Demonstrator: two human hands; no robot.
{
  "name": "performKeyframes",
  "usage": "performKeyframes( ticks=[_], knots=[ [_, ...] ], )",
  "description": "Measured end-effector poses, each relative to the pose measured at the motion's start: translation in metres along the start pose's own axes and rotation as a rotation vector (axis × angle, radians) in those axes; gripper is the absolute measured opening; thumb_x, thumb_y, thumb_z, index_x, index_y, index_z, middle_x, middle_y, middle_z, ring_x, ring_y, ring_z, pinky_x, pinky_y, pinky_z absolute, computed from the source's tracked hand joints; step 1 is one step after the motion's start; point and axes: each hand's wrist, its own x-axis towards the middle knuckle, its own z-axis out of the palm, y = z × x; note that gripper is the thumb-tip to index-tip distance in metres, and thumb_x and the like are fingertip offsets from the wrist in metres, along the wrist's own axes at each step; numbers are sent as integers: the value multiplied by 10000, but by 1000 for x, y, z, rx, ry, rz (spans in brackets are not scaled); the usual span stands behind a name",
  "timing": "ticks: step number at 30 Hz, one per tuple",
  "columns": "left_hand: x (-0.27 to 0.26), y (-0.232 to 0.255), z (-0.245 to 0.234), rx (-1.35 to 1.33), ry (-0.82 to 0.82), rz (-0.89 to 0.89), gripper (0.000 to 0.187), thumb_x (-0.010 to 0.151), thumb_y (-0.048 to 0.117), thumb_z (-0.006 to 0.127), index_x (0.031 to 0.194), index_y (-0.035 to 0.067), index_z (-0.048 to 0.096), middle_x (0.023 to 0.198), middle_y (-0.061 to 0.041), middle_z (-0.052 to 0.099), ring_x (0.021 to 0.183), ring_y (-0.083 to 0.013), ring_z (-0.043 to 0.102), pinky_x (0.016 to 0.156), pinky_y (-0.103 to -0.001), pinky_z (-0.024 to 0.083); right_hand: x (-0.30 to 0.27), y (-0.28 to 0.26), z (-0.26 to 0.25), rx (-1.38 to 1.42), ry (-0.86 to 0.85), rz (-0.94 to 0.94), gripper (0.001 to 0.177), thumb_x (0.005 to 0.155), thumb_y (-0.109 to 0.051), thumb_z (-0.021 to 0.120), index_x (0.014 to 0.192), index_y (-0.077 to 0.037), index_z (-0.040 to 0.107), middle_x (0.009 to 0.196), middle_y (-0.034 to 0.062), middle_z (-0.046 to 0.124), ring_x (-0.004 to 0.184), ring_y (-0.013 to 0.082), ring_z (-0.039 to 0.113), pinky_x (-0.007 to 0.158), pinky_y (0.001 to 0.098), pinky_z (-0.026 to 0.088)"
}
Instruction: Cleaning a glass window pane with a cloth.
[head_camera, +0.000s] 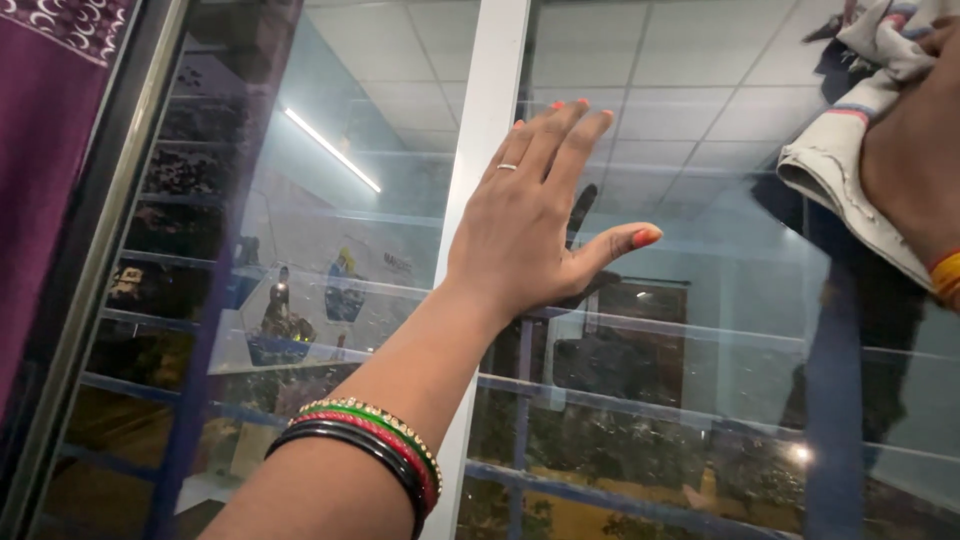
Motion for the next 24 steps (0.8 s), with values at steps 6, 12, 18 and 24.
performKeyframes(
  ticks=[6,12,18,24],
  knots=[
    [-4,-4,2,-18,17,-11,936,913,764,625,1543,108,404,1562,-163,469,1491,-368,415,1244,-490,361,-48,-8,16,-4,-130,238,431,1020,-9,688,1366,30,435,1277,181,570,1219,307,599,1067,363,489],
    [-6,-9,2,-30,34,14,939,920,770,624,1542,103,399,1559,-166,471,1484,-366,429,1265,-493,344,-11,-115,-6,-209,-131,508,427,900,31,561,1317,74,484,1380,307,562,1315,475,490,1117,529,347],
    [-7,-10,-2,-34,28,-10,915,934,741,635,1534,93,392,1549,-198,472,1473,-375,437,1267,-478,328,19,-198,-9,-126,-155,301,491,952,-141,618,1365,97,502,1409,293,562,1436,473,448,1219,537,242],
    [-10,-12,-1,-22,26,-14,928,932,732,622,1541,74,383,1545,-227,460,1467,-386,426,1268,-471,315,22,-228,-45,136,-282,-35,439,966,-91,571,1378,59,553,1392,251,619,1414,432,509,1220,506,328]
  ],
)
